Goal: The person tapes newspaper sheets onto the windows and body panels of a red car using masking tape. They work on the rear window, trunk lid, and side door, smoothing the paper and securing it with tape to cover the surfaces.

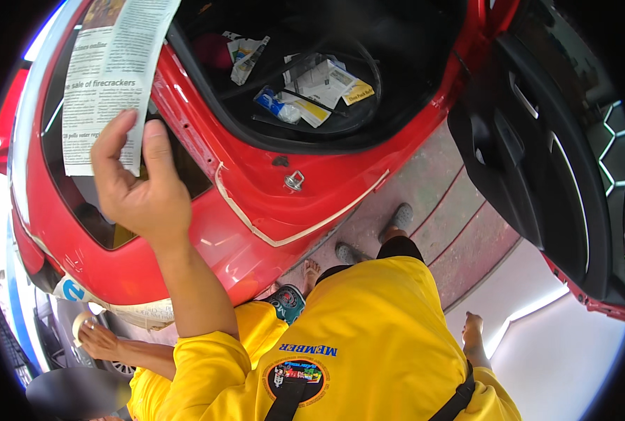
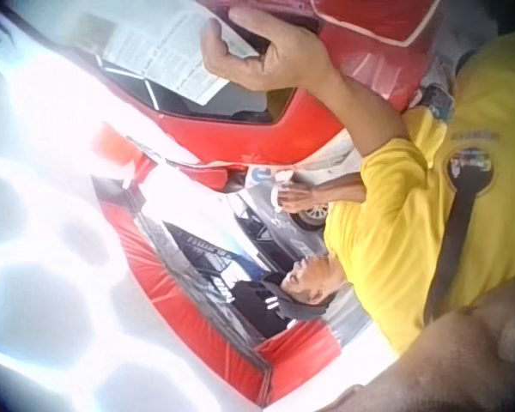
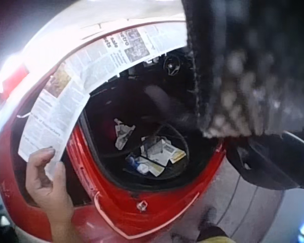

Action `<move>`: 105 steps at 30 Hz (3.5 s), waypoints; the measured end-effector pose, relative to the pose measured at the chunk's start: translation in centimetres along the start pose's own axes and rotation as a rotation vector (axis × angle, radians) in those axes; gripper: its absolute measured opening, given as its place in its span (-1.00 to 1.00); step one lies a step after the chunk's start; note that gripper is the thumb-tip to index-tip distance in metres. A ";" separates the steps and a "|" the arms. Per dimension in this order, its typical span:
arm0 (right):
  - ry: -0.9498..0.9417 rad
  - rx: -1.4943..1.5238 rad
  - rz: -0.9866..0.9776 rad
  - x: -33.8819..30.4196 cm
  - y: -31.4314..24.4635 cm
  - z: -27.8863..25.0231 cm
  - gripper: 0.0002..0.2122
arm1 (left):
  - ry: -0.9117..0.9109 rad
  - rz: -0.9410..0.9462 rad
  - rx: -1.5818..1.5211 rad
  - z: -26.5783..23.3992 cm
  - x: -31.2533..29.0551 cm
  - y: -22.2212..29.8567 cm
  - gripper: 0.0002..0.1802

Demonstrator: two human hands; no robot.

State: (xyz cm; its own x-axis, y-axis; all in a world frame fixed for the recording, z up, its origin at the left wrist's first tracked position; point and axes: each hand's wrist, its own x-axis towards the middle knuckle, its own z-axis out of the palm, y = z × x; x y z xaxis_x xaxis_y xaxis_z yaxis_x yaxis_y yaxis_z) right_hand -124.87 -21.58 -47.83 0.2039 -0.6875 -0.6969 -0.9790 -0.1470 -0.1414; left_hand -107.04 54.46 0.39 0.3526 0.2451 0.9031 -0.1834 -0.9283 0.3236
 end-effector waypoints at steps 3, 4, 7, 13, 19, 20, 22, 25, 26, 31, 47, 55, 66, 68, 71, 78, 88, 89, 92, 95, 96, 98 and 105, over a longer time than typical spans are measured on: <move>0.035 0.139 0.098 0.9 2.9 -2.0 -0.69 | 0.038 -0.093 -0.042 -0.6 0.2 0.1 -0.75; 0.045 0.200 0.121 1.4 3.0 -3.1 -0.67 | 0.046 -0.130 -0.040 -1.0 -0.2 0.0 -0.75; 0.183 0.193 0.007 0.3 1.8 -2.5 -0.47 | 0.060 -0.024 -0.091 0.0 -0.4 1.9 -0.76; 0.700 0.778 -0.488 1.3 -7.8 -17.7 0.01 | 0.213 -0.244 -0.029 -4.1 -2.8 2.4 -0.80; 0.893 0.721 -0.817 -9.5 -14.3 -28.7 -0.06 | 0.222 -0.320 0.072 -6.7 -6.8 5.7 -0.84; 0.889 0.718 -0.864 -9.0 -14.1 -29.2 -0.07 | 0.210 -0.323 0.086 -6.9 -7.9 6.8 -0.85; 0.956 0.550 -0.920 -7.1 -12.6 -28.3 -0.16 | 0.187 -0.329 0.117 -7.7 -10.2 9.1 -0.85; 0.926 0.280 -1.018 0.4 -6.9 -23.3 -0.34 | 0.092 -0.395 0.187 -9.5 -15.0 11.4 -0.85; 0.776 0.296 -1.078 1.9 -5.6 -21.1 -0.43 | 0.059 -0.415 0.202 -10.1 -16.6 12.5 -0.85; -0.012 0.258 -1.338 -8.5 -6.3 -4.5 -0.72 | -0.287 -0.636 0.301 -11.5 -22.4 16.9 -0.72; -1.007 0.363 -1.880 -56.3 -34.9 18.1 -0.83 | -0.518 -0.891 0.112 -10.6 -21.9 10.2 -0.66; -0.595 0.361 -2.868 -64.4 -44.2 19.8 -0.80 | -0.368 -0.971 0.205 -11.2 -21.2 10.1 -0.69; -0.712 0.498 -3.497 -68.6 -49.9 21.7 -0.90 | -0.001 -1.045 0.449 -4.3 -20.1 14.2 -0.73; -0.786 0.610 -3.544 -69.4 -50.2 22.3 -0.90 | 0.078 -1.022 0.473 -2.5 -19.0 14.3 -0.73; -0.777 0.680 -3.642 -70.0 -51.5 22.6 -0.87 | 0.170 -0.955 0.494 0.0 -18.6 13.0 -0.73; -0.858 0.822 -3.803 -71.2 -53.1 23.0 -0.84 | 0.236 -0.803 0.773 5.7 -19.2 11.1 -0.68; -0.965 0.669 -3.823 -70.8 -53.3 23.0 -0.69 | 0.291 -0.726 0.932 8.5 -17.9 10.3 -0.52; -0.943 0.648 -3.833 -70.8 -53.2 23.0 -0.68 | 0.286 -0.706 0.931 8.5 -17.8 10.1 -0.51; -0.879 0.719 -3.839 -70.7 -53.3 23.3 -0.67 | 0.268 -0.657 0.943 8.7 -17.8 9.7 -0.47; -0.817 0.737 -3.833 -70.6 -53.1 23.2 -0.67 | 0.236 -0.649 1.000 9.2 -17.8 9.6 -0.40; -0.812 0.753 -3.826 -70.5 -53.0 23.3 -0.67 | 0.220 -0.654 1.023 9.3 -17.9 9.5 -0.38; -0.799 0.790 -3.811 -70.5 -52.7 23.4 -0.67 | 0.222 -0.661 1.050 9.6 -18.5 9.3 -0.34; -0.749 0.700 -3.805 -70.1 -52.7 23.4 -0.65 | 0.276 -0.649 1.070 9.5 -20.1 8.2 -0.31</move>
State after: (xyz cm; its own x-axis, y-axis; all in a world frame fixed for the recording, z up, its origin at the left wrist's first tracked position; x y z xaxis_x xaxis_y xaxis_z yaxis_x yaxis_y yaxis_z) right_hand -87.72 51.02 -7.98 -0.7504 0.0457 0.6594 0.4692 0.7396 0.4826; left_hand -106.91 39.22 -17.77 -0.1251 0.6656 0.7357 0.8207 -0.3473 0.4538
